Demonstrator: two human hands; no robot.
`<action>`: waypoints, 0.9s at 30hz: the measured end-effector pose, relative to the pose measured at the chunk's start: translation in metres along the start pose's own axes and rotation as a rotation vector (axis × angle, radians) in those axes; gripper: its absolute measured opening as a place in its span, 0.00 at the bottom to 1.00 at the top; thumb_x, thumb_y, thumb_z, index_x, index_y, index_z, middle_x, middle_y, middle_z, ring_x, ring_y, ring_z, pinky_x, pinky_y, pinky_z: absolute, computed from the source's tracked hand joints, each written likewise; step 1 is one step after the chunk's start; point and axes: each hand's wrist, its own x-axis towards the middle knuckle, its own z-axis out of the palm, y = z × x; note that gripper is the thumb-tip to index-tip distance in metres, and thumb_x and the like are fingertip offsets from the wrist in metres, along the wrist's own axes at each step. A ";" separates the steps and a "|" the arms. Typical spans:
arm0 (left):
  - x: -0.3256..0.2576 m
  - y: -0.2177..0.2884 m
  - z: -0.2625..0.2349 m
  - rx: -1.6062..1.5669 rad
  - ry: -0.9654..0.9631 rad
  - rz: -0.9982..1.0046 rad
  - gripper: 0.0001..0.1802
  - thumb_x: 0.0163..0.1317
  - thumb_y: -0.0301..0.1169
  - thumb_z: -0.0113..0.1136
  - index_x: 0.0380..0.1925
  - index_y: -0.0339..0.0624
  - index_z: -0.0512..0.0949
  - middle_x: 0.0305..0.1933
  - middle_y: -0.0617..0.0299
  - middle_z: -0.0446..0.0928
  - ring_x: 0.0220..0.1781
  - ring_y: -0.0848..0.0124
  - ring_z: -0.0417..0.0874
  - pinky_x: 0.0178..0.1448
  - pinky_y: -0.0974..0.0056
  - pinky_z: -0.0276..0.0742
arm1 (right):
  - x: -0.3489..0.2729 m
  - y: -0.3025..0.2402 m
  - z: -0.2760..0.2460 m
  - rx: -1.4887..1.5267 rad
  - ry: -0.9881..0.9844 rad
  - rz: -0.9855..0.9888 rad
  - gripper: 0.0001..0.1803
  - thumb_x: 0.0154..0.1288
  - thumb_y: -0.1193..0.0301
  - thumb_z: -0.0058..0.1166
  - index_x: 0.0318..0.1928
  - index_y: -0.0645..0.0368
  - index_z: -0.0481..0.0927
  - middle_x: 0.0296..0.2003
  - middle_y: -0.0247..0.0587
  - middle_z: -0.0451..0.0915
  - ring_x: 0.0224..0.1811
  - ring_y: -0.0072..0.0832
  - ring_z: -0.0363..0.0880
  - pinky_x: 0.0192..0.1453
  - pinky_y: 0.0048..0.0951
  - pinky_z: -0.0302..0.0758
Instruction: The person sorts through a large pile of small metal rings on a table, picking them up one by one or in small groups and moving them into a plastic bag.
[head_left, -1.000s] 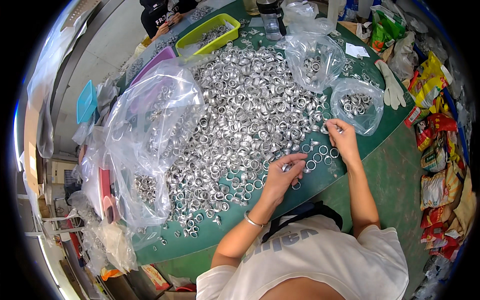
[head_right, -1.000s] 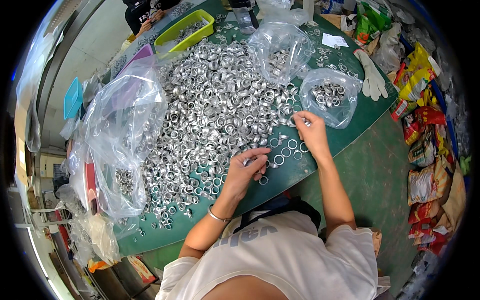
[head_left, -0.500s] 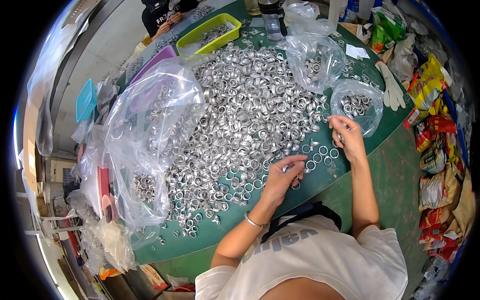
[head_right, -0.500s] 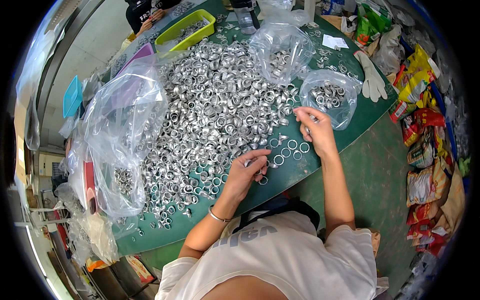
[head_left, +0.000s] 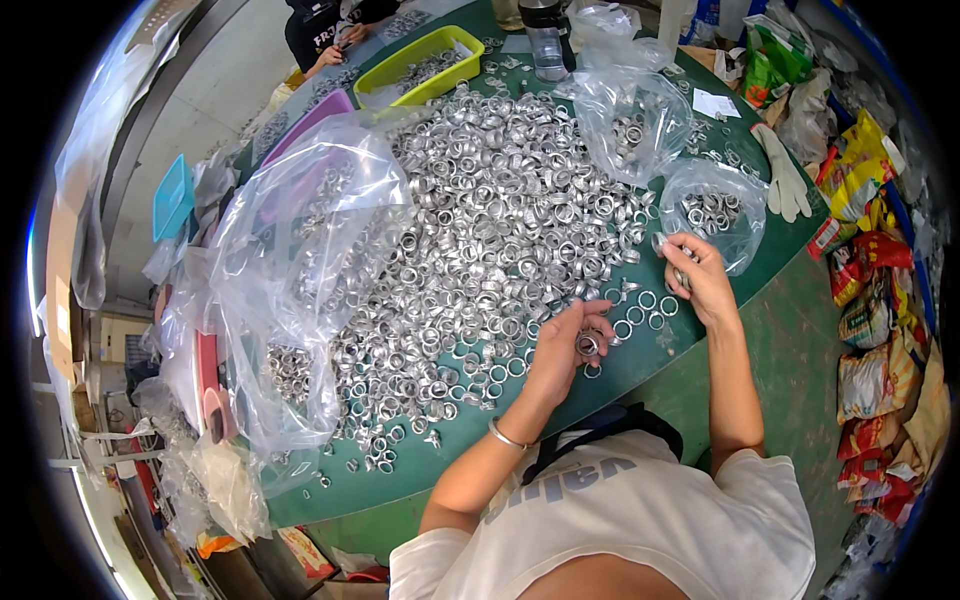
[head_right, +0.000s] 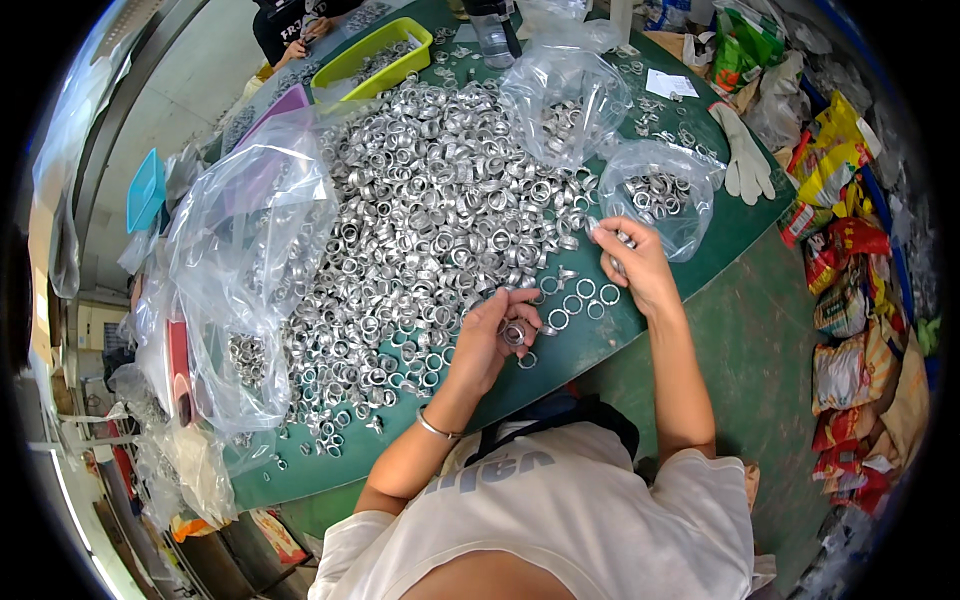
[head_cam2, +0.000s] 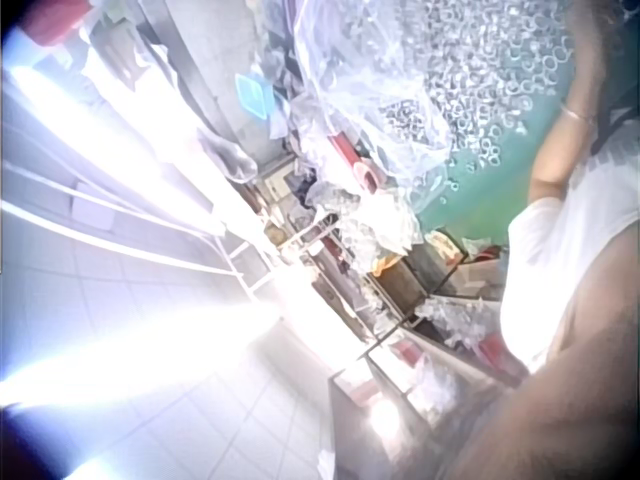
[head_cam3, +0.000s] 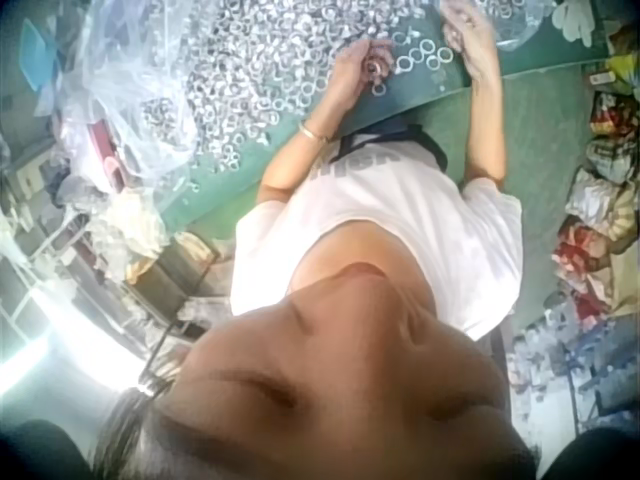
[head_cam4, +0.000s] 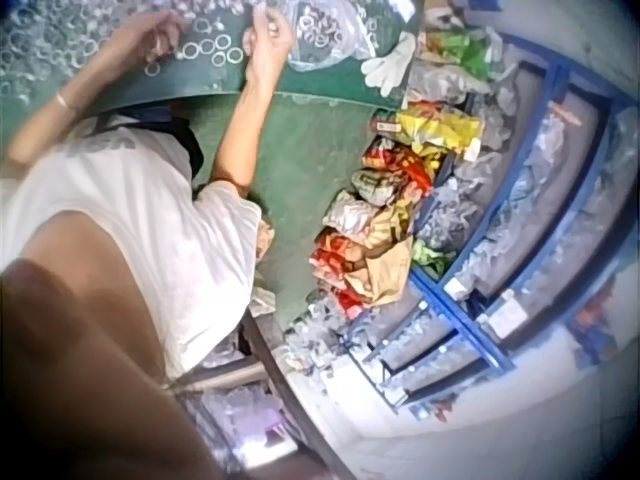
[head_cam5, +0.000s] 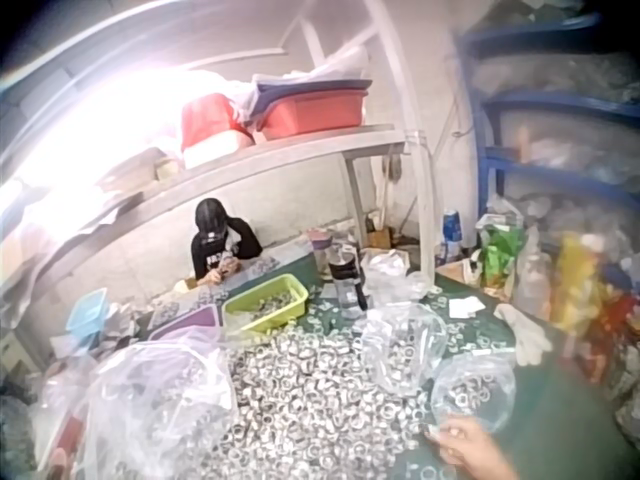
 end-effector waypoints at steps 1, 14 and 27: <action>0.001 0.000 0.001 -0.095 -0.008 -0.046 0.21 0.70 0.38 0.38 0.53 0.35 0.70 0.37 0.61 0.76 0.32 0.75 0.74 0.30 0.73 0.71 | -0.004 0.003 0.000 0.198 -0.099 0.042 0.10 0.66 0.69 0.49 0.35 0.65 0.74 0.29 0.39 0.77 0.20 0.17 0.67 0.12 0.15 0.52; -0.001 -0.005 0.014 -0.732 -0.082 -0.226 0.26 0.70 0.47 0.34 0.49 0.35 0.69 0.49 0.54 0.73 0.52 0.64 0.75 0.58 0.57 0.70 | -0.045 0.011 0.091 -0.596 -0.153 -0.852 0.13 0.45 0.77 0.58 0.35 0.61 0.75 0.36 0.46 0.76 0.29 0.35 0.75 0.34 0.29 0.73; -0.002 -0.011 0.017 -0.995 0.012 -0.044 0.15 0.64 0.38 0.45 0.44 0.41 0.72 0.49 0.52 0.74 0.56 0.60 0.73 0.66 0.48 0.62 | -0.057 0.018 0.108 -0.003 0.235 -0.702 0.09 0.66 0.77 0.41 0.43 0.66 0.73 0.31 0.39 0.74 0.33 0.25 0.70 0.39 0.27 0.68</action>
